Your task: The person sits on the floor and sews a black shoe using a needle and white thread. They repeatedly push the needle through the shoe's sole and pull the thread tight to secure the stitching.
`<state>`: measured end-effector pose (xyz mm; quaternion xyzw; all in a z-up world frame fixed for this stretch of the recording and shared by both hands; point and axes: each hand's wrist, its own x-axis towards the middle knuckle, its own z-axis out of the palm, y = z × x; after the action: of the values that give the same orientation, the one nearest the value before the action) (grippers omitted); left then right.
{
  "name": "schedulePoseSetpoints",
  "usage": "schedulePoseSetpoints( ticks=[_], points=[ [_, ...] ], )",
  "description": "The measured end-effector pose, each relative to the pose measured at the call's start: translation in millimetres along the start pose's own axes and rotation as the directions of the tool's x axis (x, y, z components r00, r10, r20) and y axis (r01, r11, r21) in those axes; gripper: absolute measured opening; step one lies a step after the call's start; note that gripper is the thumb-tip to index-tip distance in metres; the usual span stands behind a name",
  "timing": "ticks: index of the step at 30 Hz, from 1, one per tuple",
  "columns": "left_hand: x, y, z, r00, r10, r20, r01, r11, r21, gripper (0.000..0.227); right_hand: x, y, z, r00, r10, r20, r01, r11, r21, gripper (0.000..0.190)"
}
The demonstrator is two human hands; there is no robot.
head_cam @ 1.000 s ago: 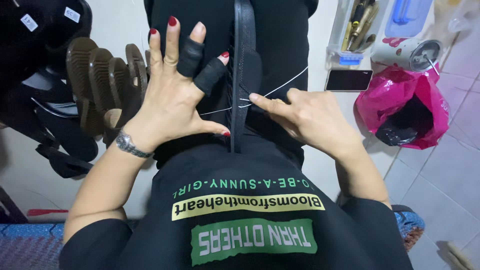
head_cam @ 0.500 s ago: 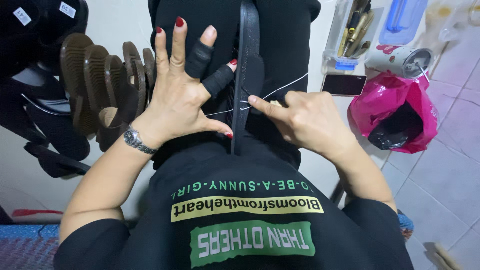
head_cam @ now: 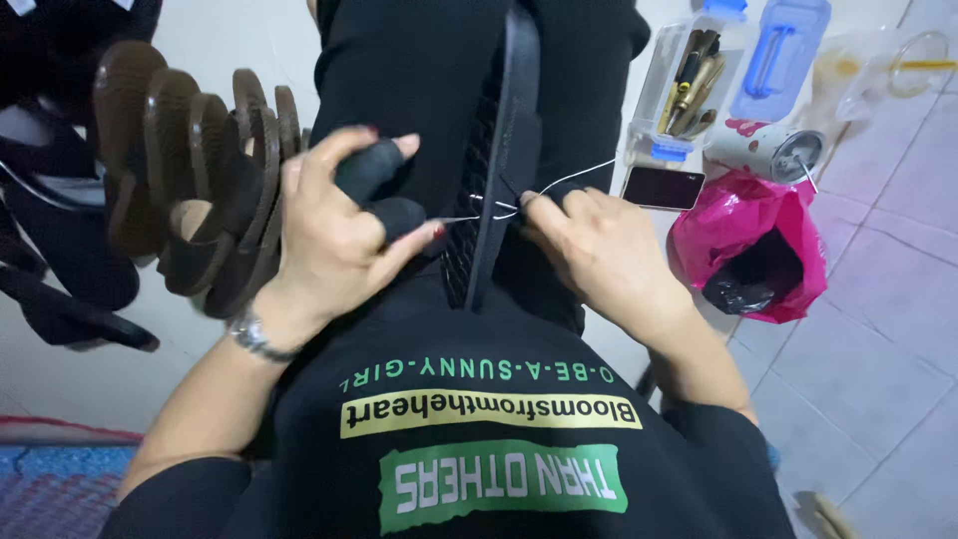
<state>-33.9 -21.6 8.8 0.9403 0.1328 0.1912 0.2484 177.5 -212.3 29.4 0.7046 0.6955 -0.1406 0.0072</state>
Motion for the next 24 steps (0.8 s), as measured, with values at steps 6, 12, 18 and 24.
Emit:
schedulePoseSetpoints(
  ticks=[6,12,18,24],
  points=[
    [-24,20,17,0.868,-0.210,0.450,0.421,-0.169,-0.891,0.022,6,1,4,0.999,0.032,0.034,-0.033,0.999,0.004,0.017],
    [-25,21,62,0.670,-0.530,0.521,0.600,-0.027,-0.799,0.027,9,7,5,0.997,0.070,0.045,-0.081,0.945,0.317,0.019],
    [-28,37,57,0.905,-0.409,0.114,0.396,0.717,-0.574,0.038,5,-11,-13,0.999,0.021,-0.038,-0.025,0.992,-0.121,0.028],
    [-21,39,43,0.811,-0.546,0.210,0.508,0.478,-0.716,0.025,4,1,6,0.998,0.018,-0.063,-0.018,1.000,-0.005,0.038]
  ],
)
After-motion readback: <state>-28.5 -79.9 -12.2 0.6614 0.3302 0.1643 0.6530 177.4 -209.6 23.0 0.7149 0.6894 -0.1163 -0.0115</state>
